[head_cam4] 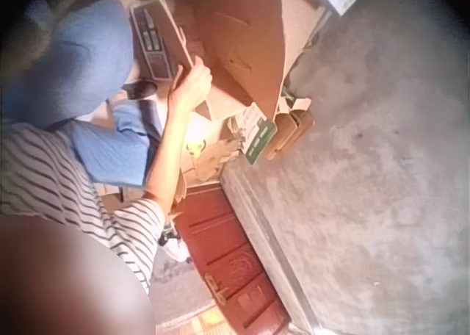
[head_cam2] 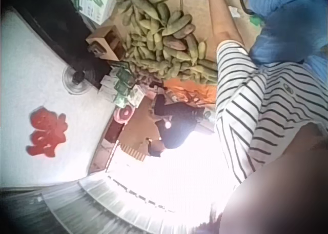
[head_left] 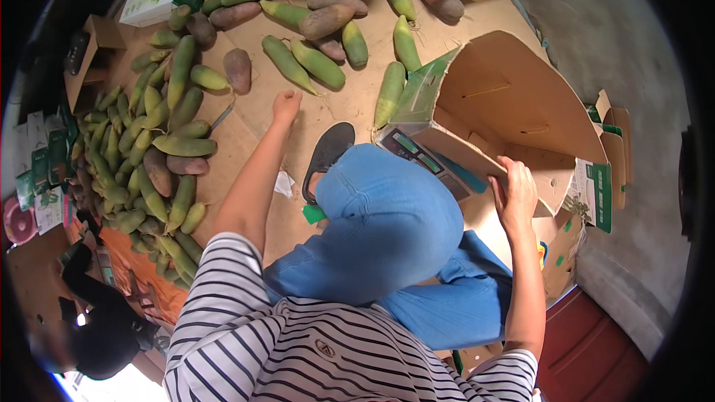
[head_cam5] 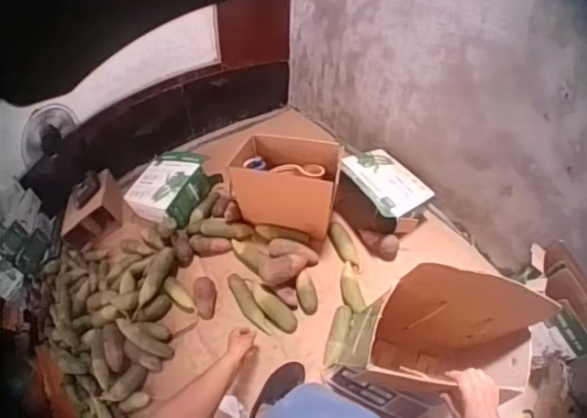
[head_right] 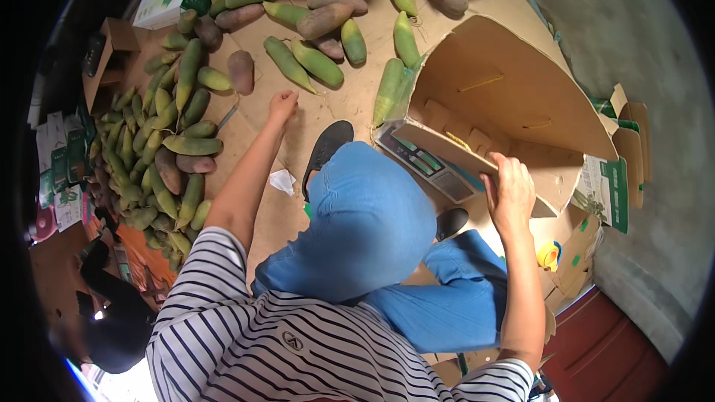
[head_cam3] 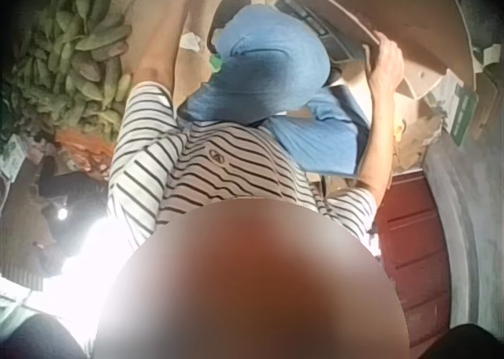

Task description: Sort and pack papayas into cardboard boxes while weighing them on a digital scale.

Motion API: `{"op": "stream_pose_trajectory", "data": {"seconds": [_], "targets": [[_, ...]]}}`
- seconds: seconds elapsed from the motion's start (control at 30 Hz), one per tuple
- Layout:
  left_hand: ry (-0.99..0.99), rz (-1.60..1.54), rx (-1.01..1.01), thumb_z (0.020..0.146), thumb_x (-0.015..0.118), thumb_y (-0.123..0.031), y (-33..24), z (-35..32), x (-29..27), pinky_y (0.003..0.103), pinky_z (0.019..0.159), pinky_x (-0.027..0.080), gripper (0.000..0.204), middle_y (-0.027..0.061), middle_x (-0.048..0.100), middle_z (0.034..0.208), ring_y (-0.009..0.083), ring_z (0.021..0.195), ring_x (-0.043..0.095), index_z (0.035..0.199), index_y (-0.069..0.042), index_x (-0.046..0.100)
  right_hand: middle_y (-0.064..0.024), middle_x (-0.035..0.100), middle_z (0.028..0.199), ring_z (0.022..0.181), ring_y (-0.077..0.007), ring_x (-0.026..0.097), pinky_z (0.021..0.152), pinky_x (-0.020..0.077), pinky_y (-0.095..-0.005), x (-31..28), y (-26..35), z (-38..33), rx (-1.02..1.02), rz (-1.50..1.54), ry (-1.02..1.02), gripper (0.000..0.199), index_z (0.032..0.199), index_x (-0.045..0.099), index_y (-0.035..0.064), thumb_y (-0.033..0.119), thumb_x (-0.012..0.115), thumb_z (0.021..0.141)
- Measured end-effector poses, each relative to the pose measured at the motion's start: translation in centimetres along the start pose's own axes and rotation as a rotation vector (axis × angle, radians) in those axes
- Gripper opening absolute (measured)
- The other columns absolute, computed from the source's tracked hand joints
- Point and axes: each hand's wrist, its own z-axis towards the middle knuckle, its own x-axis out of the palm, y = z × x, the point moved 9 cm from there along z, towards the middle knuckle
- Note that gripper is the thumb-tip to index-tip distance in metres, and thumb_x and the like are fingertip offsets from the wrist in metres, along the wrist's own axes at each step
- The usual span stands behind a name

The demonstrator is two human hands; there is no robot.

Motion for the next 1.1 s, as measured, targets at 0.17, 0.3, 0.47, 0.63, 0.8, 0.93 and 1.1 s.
{"op": "stream_pose_trajectory", "data": {"seconds": [0.17, 0.3, 0.47, 0.63, 0.8, 0.93, 1.1], "targets": [[0.177, -0.298, -0.417, 0.083, 0.07, -0.032, -1.0, -0.1, 8.4, 0.029, 0.051, 0.046, 0.028, 0.0044, 0.06, 0.073, 0.0142, 0.059, 0.055, 0.087, -0.005, 0.062, -0.0123, 0.057, 0.091, 0.085, -0.0305, 0.056, 0.074, 0.044, -0.0397, -0.7, -1.4, -1.5, 0.09, -0.071, 0.045, 0.041, 0.113, 0.053, 0.007, 0.008, 0.071, 0.076], [-0.027, -0.463, -0.595, 0.079, 0.076, -0.039, -0.8, 0.9, 8.0, 0.029, 0.04, 0.042, 0.034, 0.0032, 0.057, 0.067, 0.0149, 0.049, 0.05, 0.078, -0.009, 0.059, -0.0118, 0.057, 0.091, 0.085, -0.0303, 0.056, 0.074, 0.0432, -0.0401, -0.5, -0.8, -0.9, 0.086, -0.065, 0.041, 0.043, 0.114, 0.052, 0.0073, 0.008, 0.071, 0.075], [0.075, -0.422, -0.577, 0.081, 0.074, -0.04, -0.8, 2.1, 6.1, 0.027, 0.04, 0.046, 0.035, 0.0036, 0.057, 0.066, 0.0149, 0.044, 0.048, 0.081, -0.009, 0.057, -0.0122, 0.057, 0.091, 0.085, -0.0305, 0.056, 0.074, 0.0435, -0.0396, -0.3, -0.5, -0.5, 0.084, -0.048, 0.034, 0.042, 0.112, 0.053, 0.0075, 0.008, 0.071, 0.075], [0.265, -0.613, -0.369, 0.09, 0.063, -0.03, -3.7, -5.2, 3.1, 0.021, 0.043, 0.035, 0.026, 0.0012, 0.052, 0.062, 0.0107, 0.047, 0.046, 0.096, -0.007, 0.054, -0.0121, 0.057, 0.092, 0.086, -0.03, 0.056, 0.074, 0.0435, -0.0388, -0.5, -1.0, -0.9, 0.094, -0.068, 0.038, 0.041, 0.112, 0.053, 0.0074, 0.009, 0.071, 0.076], [0.373, -0.372, 0.022, 0.087, 0.067, -0.022, -12.4, -16.9, -3.3, 0.023, 0.048, 0.04, 0.031, 0.0011, 0.057, 0.078, 0.0096, 0.055, 0.05, 0.108, -0.002, 0.056, -0.012, 0.057, 0.094, 0.087, -0.0293, 0.056, 0.074, 0.0436, -0.0383, -0.5, -0.8, -0.6, 0.063, -0.038, 0.031, 0.04, 0.113, 0.054, 0.0066, 0.009, 0.07, 0.076], [0.562, -0.023, 0.758, 0.083, 0.069, -0.021, -31.9, -25.8, -2.5, 0.035, 0.079, 0.05, 0.046, 0.013, 0.062, 0.108, 0.0263, 0.097, 0.063, 0.121, -0.002, 0.05, -0.0117, 0.058, 0.095, 0.087, -0.0296, 0.056, 0.075, 0.0447, -0.0386, -0.7, -1.1, -1.2, 0.059, -0.074, 0.012, 0.039, 0.111, 0.054, 0.0054, 0.009, 0.07, 0.076], [0.859, 0.185, 1.144, 0.081, 0.067, -0.025, -43.1, -33.6, 6.8, 0.044, 0.076, 0.049, 0.04, 0.0181, 0.06, 0.1, 0.0361, 0.094, 0.06, 0.111, -0.002, 0.053, -0.0116, 0.059, 0.095, 0.088, -0.0309, 0.057, 0.075, 0.0454, -0.0401, 0.7, -1.2, -1.2, 0.057, -0.063, 0.021, 0.036, 0.108, 0.055, 0.005, 0.011, 0.07, 0.076]]}}
